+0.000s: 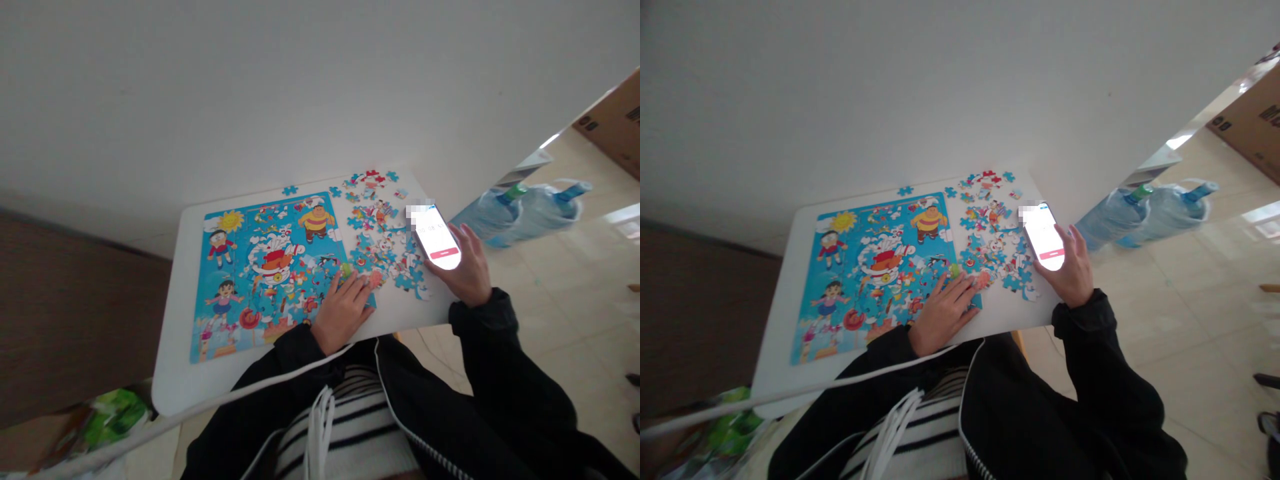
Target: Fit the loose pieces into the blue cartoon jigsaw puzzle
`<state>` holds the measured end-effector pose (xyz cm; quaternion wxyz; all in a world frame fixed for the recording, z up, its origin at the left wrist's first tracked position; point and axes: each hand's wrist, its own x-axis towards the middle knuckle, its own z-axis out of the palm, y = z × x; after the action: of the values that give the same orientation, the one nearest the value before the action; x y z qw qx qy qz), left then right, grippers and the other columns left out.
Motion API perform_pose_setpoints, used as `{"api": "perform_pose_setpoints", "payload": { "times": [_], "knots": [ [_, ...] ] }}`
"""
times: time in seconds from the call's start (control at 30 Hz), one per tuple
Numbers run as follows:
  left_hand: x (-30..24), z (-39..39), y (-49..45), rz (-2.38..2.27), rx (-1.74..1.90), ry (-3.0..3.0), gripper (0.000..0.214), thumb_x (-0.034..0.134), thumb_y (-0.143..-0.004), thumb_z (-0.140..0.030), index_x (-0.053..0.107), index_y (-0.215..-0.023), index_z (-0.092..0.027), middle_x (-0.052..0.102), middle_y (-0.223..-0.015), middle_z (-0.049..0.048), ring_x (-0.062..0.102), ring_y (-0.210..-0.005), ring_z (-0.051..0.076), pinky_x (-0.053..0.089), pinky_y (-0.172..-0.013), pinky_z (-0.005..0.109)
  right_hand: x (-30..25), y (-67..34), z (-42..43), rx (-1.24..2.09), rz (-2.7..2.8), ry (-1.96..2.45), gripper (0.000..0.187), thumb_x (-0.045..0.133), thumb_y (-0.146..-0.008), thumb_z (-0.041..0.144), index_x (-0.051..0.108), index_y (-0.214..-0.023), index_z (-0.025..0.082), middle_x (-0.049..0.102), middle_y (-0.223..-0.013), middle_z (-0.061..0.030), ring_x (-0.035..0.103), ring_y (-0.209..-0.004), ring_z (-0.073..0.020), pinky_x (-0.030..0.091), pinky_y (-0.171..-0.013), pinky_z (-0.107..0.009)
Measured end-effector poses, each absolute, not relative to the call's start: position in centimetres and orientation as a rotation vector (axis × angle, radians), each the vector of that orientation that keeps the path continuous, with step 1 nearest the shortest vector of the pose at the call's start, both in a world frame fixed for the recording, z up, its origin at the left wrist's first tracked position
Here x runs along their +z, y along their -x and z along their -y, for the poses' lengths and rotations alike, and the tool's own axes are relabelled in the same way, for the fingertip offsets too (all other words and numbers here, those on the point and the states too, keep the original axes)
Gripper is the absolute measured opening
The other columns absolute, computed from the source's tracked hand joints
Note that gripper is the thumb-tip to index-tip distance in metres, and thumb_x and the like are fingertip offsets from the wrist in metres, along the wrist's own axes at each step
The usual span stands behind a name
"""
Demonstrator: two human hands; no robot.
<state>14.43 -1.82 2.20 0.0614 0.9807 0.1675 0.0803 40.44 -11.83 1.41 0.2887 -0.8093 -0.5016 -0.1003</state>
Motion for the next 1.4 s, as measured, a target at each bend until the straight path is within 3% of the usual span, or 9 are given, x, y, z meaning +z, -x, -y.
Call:
{"api": "perform_pose_setpoints", "payload": {
  "times": [0.13,0.2,0.4,0.77,0.9,1.0,1.2,1.33,1.4],
  "knots": [
    [2.1,2.0,-14.2,-0.518,0.256,-2.98,0.036,0.041,-0.091,-0.037,0.053,-0.118,-0.016,0.055,-0.127,0.0069,0.041,-0.125,0.023,0.029,-0.105,0.048,1.6,-38.6,12.0,-0.454,1.562,2.099,0.027,0.063,-0.075,0.038,0.067,-0.097,0.024,0.045,-0.134,-0.0085,0.039,-0.124,-0.0302,0.037,-0.099,-0.048],
    [2.0,2.1,-14.2,-0.526,0.263,-2.991,0.037,0.04,-0.091,-0.037,0.051,-0.12,-0.016,0.054,-0.128,0.0069,0.041,-0.125,0.023,0.03,-0.105,0.048,1.7,-37.2,12.1,-0.452,1.718,2.068,0.018,0.06,-0.078,0.037,0.07,-0.09,0.027,0.049,-0.131,-0.0053,0.037,-0.125,-0.03,0.034,-0.1,-0.049],
    [1.9,2.3,-14.1,-0.51,0.25,-3.011,0.038,0.041,-0.091,-0.037,0.05,-0.123,-0.018,0.051,-0.131,0.0076,0.038,-0.127,0.024,0.03,-0.104,0.048,1.4,-36.3,12.2,-0.488,1.754,2.134,0.028,0.055,-0.082,0.035,0.065,-0.107,0.029,0.05,-0.131,-0.0063,0.035,-0.126,-0.0283,0.033,-0.099,-0.048],
    [2.3,2.2,-13.7,-0.5,0.284,-3.043,0.039,0.04,-0.091,-0.037,0.048,-0.125,-0.019,0.049,-0.133,0.0077,0.037,-0.128,0.025,0.031,-0.103,0.05,1.7,-38.1,10.8,-0.453,1.628,2.292,0.022,0.062,-0.074,0.044,0.069,-0.08,0.024,0.049,-0.13,-0.0067,0.036,-0.123,-0.033,0.039,-0.091,-0.05],
    [3.6,1.8,-12.4,-0.534,0.324,-3.041,0.037,0.037,-0.093,-0.034,0.049,-0.124,-0.019,0.05,-0.132,0.0063,0.038,-0.127,0.024,0.029,-0.105,0.049,3.3,-37.7,10.1,-0.212,1.623,2.231,0.019,0.056,-0.077,0.039,0.066,-0.078,0.023,0.067,-0.095,-0.0064,0.06,-0.089,-0.0243,0.048,-0.073,-0.038],
    [5.3,0.8,-10.4,-0.608,0.368,-3.02,0.035,0.036,-0.093,-0.033,0.052,-0.12,-0.019,0.055,-0.127,0.006,0.046,-0.121,0.022,0.032,-0.103,0.046,6.1,-36.3,9.1,0.041,1.483,2.144,0.021,0.058,-0.076,0.042,0.065,-0.079,0.023,0.066,-0.068,-0.0007,0.058,-0.055,-0.0144,0.046,-0.052,-0.028],
    [7.8,-3.3,-7.7,-0.87,0.275,-2.955,0.029,0.04,-0.092,-0.031,0.061,-0.105,-0.016,0.066,-0.107,0.0071,0.06,-0.1,0.022,0.044,-0.091,0.04,9.9,-31.2,1.0,0.364,1.409,1.734,0.021,0.064,-0.072,0.039,0.067,-0.078,0.019,0.069,-0.075,-0.0023,0.062,-0.065,-0.014,0.048,-0.057,-0.026],
    [6.4,-6.5,-9.5,-1.053,0.291,-2.833,0.028,0.04,-0.092,-0.026,0.061,-0.104,-0.013,0.066,-0.106,0.0092,0.06,-0.099,0.022,0.045,-0.09,0.037,6.1,-28.3,-6.2,0.707,1.447,1.676,0.014,0.063,-0.073,0.028,0.068,-0.075,0.015,0.069,-0.066,-0.0024,0.062,-0.059,-0.0129,0.049,-0.058,-0.025],
    [5.0,-7.6,-10.7,-1.153,0.29,-2.806,0.031,0.041,-0.091,-0.024,0.057,-0.113,-0.009,0.059,-0.119,0.0137,0.054,-0.11,0.025,0.042,-0.095,0.04,3.7,-27.5,-8.5,0.72,1.445,1.706,0.013,0.063,-0.073,0.026,0.069,-0.075,0.014,0.068,-0.063,-0.0035,0.062,-0.057,-0.0134,0.049,-0.056,-0.025]
  ]
}}
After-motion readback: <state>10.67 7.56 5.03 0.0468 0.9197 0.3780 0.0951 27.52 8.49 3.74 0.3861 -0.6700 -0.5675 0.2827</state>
